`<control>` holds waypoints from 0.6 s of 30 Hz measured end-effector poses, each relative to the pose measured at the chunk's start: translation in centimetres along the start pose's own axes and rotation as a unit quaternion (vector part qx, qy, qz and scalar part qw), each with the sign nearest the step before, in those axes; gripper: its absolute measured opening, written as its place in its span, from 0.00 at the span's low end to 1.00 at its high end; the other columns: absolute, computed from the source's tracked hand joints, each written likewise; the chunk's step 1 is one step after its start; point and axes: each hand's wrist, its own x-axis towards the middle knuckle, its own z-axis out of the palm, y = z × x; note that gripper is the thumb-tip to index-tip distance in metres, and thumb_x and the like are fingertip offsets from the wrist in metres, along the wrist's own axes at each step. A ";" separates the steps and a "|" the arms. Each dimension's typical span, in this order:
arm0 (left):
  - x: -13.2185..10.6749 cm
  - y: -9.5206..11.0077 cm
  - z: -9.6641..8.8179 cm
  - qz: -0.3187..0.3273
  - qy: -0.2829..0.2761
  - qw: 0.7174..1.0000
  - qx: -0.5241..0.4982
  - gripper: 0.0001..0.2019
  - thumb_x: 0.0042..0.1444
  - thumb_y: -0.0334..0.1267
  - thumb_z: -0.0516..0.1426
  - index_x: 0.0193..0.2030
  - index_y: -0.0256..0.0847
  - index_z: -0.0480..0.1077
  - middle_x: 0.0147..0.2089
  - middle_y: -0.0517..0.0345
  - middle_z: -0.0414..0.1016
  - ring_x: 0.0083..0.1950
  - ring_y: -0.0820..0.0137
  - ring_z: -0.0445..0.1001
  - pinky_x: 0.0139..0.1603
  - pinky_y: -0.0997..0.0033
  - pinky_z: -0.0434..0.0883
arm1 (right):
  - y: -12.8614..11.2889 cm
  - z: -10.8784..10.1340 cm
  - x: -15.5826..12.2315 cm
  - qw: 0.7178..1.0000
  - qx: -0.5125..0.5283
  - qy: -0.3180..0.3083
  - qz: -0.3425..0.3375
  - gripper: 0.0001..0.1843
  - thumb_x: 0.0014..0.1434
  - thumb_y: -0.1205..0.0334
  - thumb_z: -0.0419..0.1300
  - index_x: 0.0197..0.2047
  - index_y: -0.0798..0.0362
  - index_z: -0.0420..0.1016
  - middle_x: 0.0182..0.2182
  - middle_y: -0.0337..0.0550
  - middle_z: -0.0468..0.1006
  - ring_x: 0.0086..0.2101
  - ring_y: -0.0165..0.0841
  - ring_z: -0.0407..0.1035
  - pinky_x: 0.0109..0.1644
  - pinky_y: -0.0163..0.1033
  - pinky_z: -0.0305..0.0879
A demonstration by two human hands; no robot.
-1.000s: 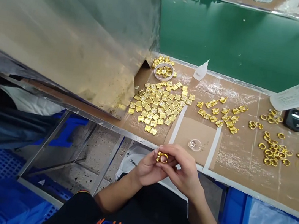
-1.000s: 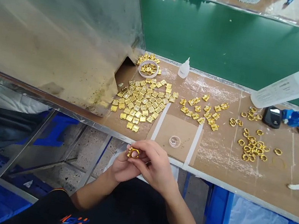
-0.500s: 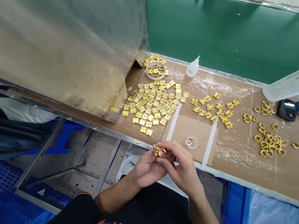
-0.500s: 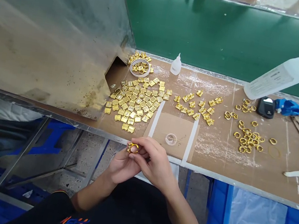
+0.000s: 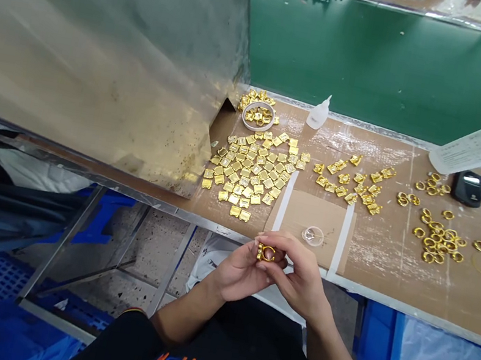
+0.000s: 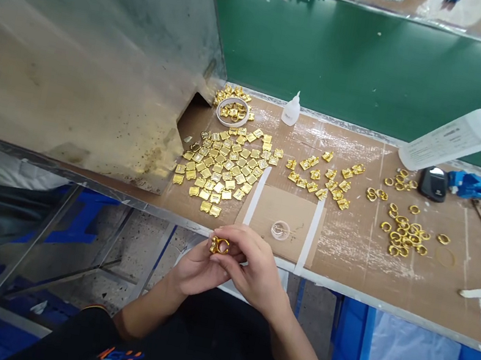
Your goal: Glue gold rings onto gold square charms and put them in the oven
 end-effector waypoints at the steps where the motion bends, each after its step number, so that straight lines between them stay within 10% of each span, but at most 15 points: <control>1: 0.0 0.1 0.0 0.000 -0.006 1.000 0.013 0.19 0.45 0.48 0.77 0.32 0.38 0.78 0.35 0.57 0.73 0.40 0.66 0.71 0.43 0.65 0.67 | 0.0 0.0 0.0 1.000 -0.005 0.000 -0.003 0.12 0.70 0.60 0.63 0.56 0.46 0.76 0.45 0.48 0.85 0.46 0.40 0.81 0.49 0.43 0.79; 10: -0.9 2.4 -1.4 0.096 0.023 0.966 0.240 0.19 0.49 0.51 0.75 0.34 0.36 0.80 0.30 0.56 0.72 0.32 0.72 0.67 0.34 0.72 0.63 | -1.0 -4.2 -1.7 0.981 -0.170 0.087 0.009 0.12 0.68 0.56 0.65 0.54 0.46 0.78 0.42 0.46 0.87 0.42 0.40 0.82 0.48 0.43 0.79; 18: -2.6 5.8 -4.1 0.210 0.111 0.928 0.288 0.19 0.49 0.52 0.74 0.33 0.39 0.78 0.30 0.57 0.71 0.29 0.73 0.65 0.28 0.74 0.61 | 5.9 -13.8 -4.6 0.866 -0.348 0.253 0.255 0.24 0.61 0.37 0.61 0.39 0.52 0.79 0.35 0.51 0.81 0.30 0.41 0.76 0.38 0.50 0.77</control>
